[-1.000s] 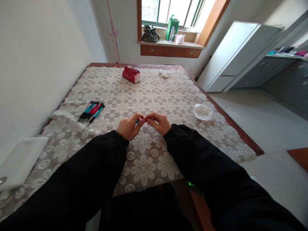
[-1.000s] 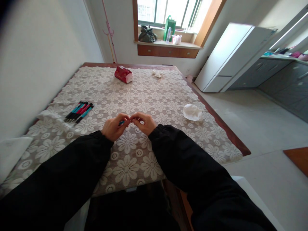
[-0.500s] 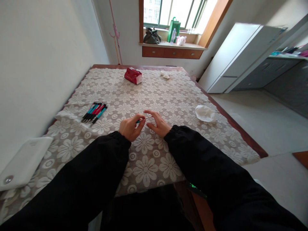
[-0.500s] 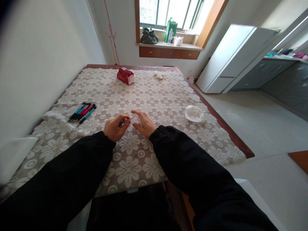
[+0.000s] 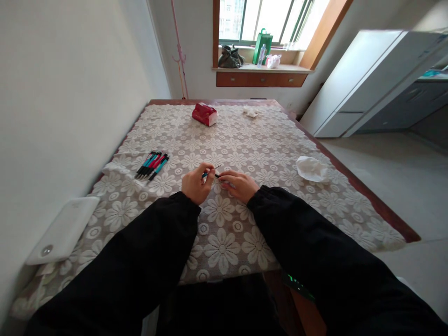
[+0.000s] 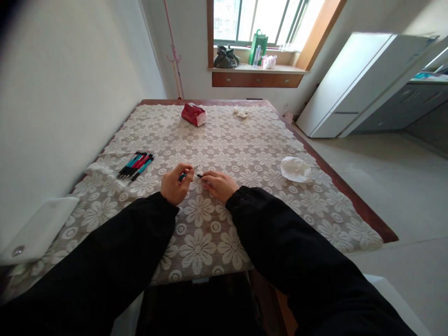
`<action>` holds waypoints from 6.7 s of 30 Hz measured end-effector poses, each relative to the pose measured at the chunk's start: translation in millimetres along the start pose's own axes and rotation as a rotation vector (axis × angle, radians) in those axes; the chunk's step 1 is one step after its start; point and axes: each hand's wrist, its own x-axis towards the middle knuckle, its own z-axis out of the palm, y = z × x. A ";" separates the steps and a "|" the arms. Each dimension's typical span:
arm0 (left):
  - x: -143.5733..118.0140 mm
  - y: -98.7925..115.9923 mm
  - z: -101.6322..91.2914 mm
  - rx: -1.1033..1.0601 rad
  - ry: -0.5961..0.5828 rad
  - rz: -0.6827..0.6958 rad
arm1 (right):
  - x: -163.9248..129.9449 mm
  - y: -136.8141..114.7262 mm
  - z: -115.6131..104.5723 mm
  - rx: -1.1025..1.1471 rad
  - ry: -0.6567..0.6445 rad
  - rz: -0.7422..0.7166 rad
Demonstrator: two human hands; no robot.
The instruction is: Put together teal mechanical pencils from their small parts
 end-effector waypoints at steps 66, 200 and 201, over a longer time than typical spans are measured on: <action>0.7 -3.3 6.4 0.099 -0.201 0.052 | 0.1 11.6 1.6 1.103 0.474 0.502; 0.8 2.9 1.6 0.141 -0.362 0.115 | -31.0 43.8 -40.5 0.153 0.108 0.321; 0.9 2.7 1.7 0.137 -0.360 0.109 | -27.1 47.8 -40.8 0.346 0.138 0.379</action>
